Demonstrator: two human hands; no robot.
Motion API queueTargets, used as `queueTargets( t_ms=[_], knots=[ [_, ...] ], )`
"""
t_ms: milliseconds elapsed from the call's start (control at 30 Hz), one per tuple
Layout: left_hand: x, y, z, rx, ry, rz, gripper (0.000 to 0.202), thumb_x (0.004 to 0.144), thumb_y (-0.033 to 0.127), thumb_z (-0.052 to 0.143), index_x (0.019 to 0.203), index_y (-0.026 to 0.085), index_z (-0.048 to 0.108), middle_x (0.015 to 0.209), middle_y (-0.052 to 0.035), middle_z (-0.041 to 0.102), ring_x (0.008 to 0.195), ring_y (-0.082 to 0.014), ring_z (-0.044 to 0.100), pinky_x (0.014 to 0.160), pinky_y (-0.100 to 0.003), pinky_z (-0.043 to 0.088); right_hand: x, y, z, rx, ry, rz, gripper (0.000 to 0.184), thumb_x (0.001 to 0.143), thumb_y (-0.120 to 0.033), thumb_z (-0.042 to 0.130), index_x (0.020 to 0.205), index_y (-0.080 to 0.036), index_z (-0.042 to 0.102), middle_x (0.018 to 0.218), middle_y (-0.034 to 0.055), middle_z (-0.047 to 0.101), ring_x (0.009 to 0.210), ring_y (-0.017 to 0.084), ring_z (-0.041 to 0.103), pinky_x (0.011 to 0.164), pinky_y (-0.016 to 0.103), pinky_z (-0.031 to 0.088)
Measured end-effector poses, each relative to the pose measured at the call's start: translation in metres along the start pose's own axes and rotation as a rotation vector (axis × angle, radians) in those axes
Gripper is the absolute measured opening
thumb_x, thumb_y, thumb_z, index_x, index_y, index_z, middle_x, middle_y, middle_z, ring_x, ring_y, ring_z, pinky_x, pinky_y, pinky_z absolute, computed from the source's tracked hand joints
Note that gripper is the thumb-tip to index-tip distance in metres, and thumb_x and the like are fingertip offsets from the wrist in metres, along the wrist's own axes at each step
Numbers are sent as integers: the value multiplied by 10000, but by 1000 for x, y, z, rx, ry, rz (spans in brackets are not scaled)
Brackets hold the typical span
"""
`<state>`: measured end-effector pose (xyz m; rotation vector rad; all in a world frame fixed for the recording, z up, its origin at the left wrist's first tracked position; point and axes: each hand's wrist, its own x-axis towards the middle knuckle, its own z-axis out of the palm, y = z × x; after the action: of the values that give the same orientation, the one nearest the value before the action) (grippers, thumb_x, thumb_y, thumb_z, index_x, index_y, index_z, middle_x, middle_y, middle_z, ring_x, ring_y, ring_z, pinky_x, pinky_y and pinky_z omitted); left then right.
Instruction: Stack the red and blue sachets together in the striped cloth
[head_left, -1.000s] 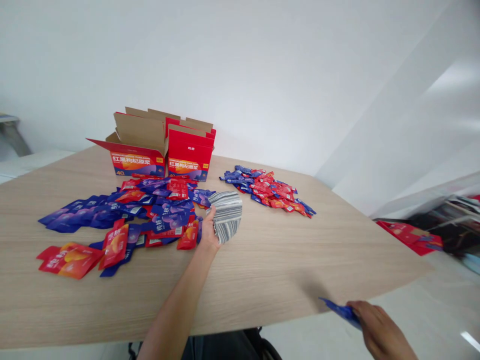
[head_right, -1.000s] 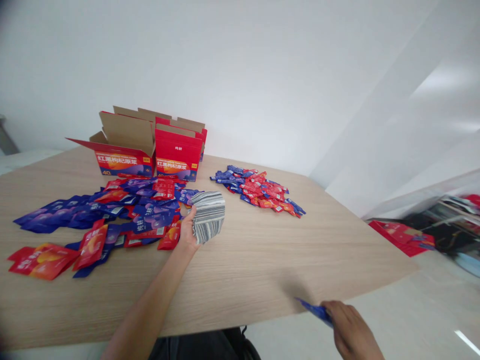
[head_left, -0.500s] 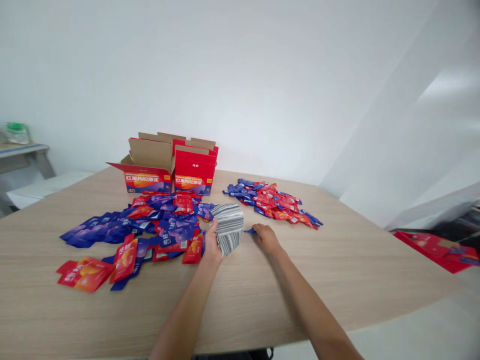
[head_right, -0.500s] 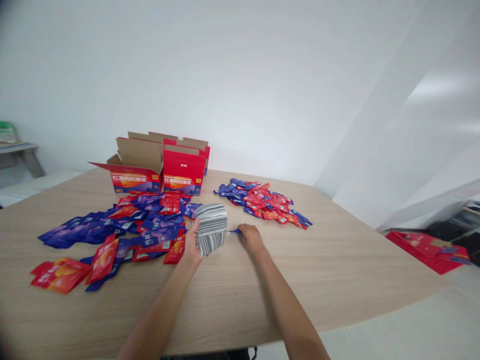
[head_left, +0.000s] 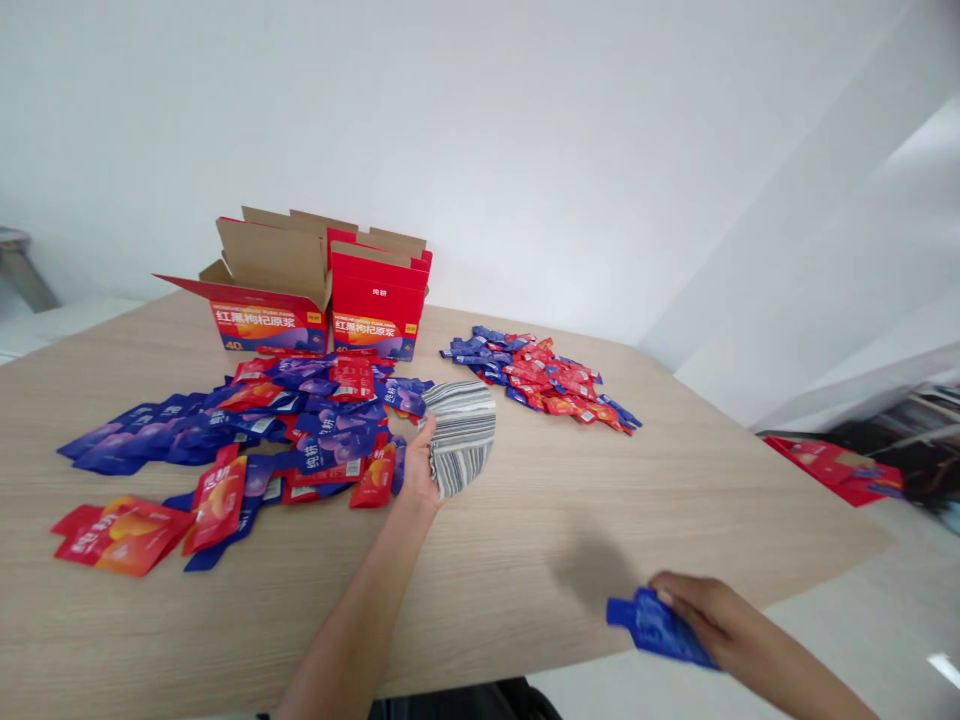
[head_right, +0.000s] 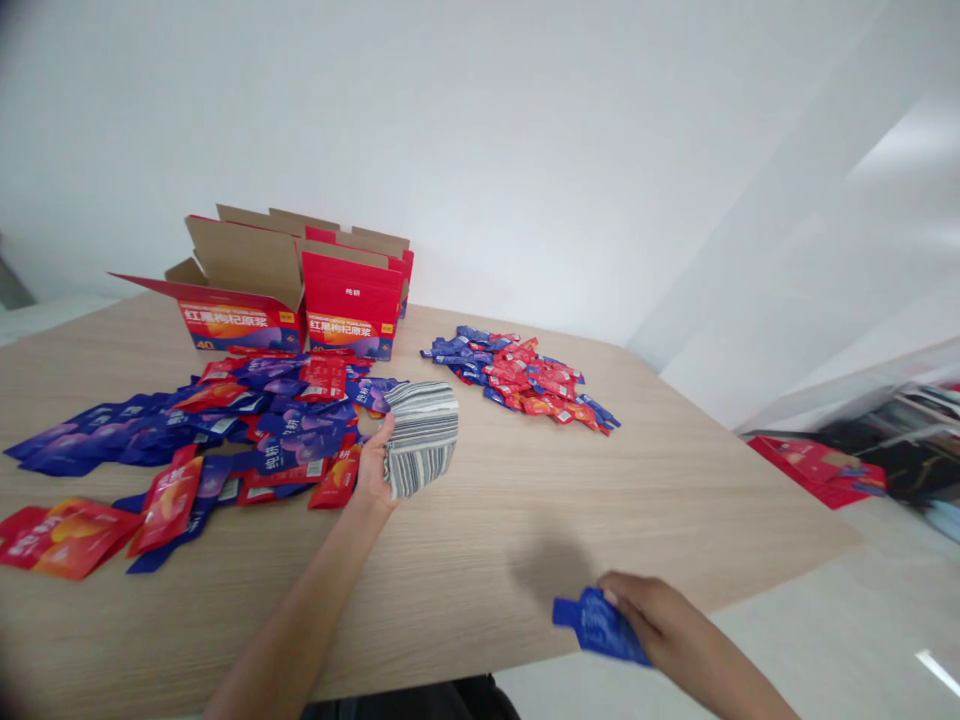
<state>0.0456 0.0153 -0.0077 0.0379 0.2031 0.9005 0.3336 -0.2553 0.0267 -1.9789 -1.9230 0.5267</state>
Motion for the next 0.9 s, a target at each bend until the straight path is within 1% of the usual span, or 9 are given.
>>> queueTargets(
  t_ms=[33, 133, 233, 333, 400, 500, 600, 800, 900],
  knots=[
    [0, -1, 0, 4, 1, -4, 467, 970, 397, 530, 1346, 136, 620, 1131, -130, 765, 1018, -297, 736, 996, -486, 535, 19, -10, -10, 2, -2, -31, 449, 1008, -530, 422, 766, -241, 666, 690, 34, 686, 645, 194, 644, 647, 279, 514],
    [-1, -5, -2, 42, -4, 9, 459, 974, 408, 514, 1319, 132, 638, 1114, -130, 769, 1014, -299, 737, 990, -483, 537, 100, -54, -26, 13, 284, -115, 352, 1016, -471, 402, 999, -242, 669, 902, 57, 725, 793, 213, 670, 765, 315, 520],
    [-3, -8, -3, 91, -26, 1, 463, 978, 434, 500, 1289, 127, 651, 1108, -136, 768, 1019, -299, 735, 988, -476, 537, 187, -102, -16, 101, 524, -232, 329, 993, -375, 412, 1203, -203, 598, 1057, 82, 706, 890, 220, 666, 837, 354, 518],
    [-6, -10, -4, 111, -71, 17, 458, 956, 471, 539, 1235, 136, 677, 1093, -133, 770, 1049, -307, 726, 1000, -475, 527, 251, -137, 14, 184, 428, -321, 388, 963, -277, 414, 1324, -199, 533, 949, 58, 706, 782, 215, 654, 775, 364, 529],
    [-5, -10, -5, 105, -106, 85, 447, 943, 493, 556, 1184, 145, 699, 1073, -130, 774, 1060, -313, 722, 1003, -478, 524, 274, -148, 35, 205, 388, -376, 391, 957, -239, 399, 1317, -200, 548, 950, 63, 709, 808, 222, 659, 804, 380, 529],
    [-3, -7, -6, 107, -107, 157, 430, 958, 498, 525, 1135, 153, 712, 1037, -117, 780, 1071, -306, 717, 1019, -476, 512, 286, -149, 57, 230, 339, -448, 383, 975, -264, 417, 1325, -202, 560, 1097, 94, 702, 984, 239, 659, 921, 407, 503],
    [0, -4, -7, 86, -49, 166, 470, 977, 523, 461, 1087, 145, 716, 1011, -120, 778, 1068, -304, 714, 1012, -478, 516, 281, -144, 66, 195, 263, -501, 404, 966, -308, 523, 1359, -224, 563, 1195, 96, 667, 1099, 245, 624, 997, 412, 465],
    [-4, -2, 0, 21, -18, 192, 599, 1009, 561, 303, 1122, 133, 707, 1079, -131, 761, 1096, -283, 695, 999, -447, 528, 263, -156, 65, -307, 194, -419, 392, 1003, -374, 531, 1347, -214, 629, 1121, 157, 632, 1041, 312, 606, 924, 465, 464],
    [-9, 3, 2, 12, 10, 223, 656, 1014, 566, 245, 1046, 113, 718, 1050, -153, 761, 1114, -294, 684, 1005, -453, 526, 253, -165, 64, -377, 220, -415, 380, 999, -405, 533, 1297, -211, 666, 1098, 164, 628, 1055, 331, 579, 937, 497, 451]
  ],
)
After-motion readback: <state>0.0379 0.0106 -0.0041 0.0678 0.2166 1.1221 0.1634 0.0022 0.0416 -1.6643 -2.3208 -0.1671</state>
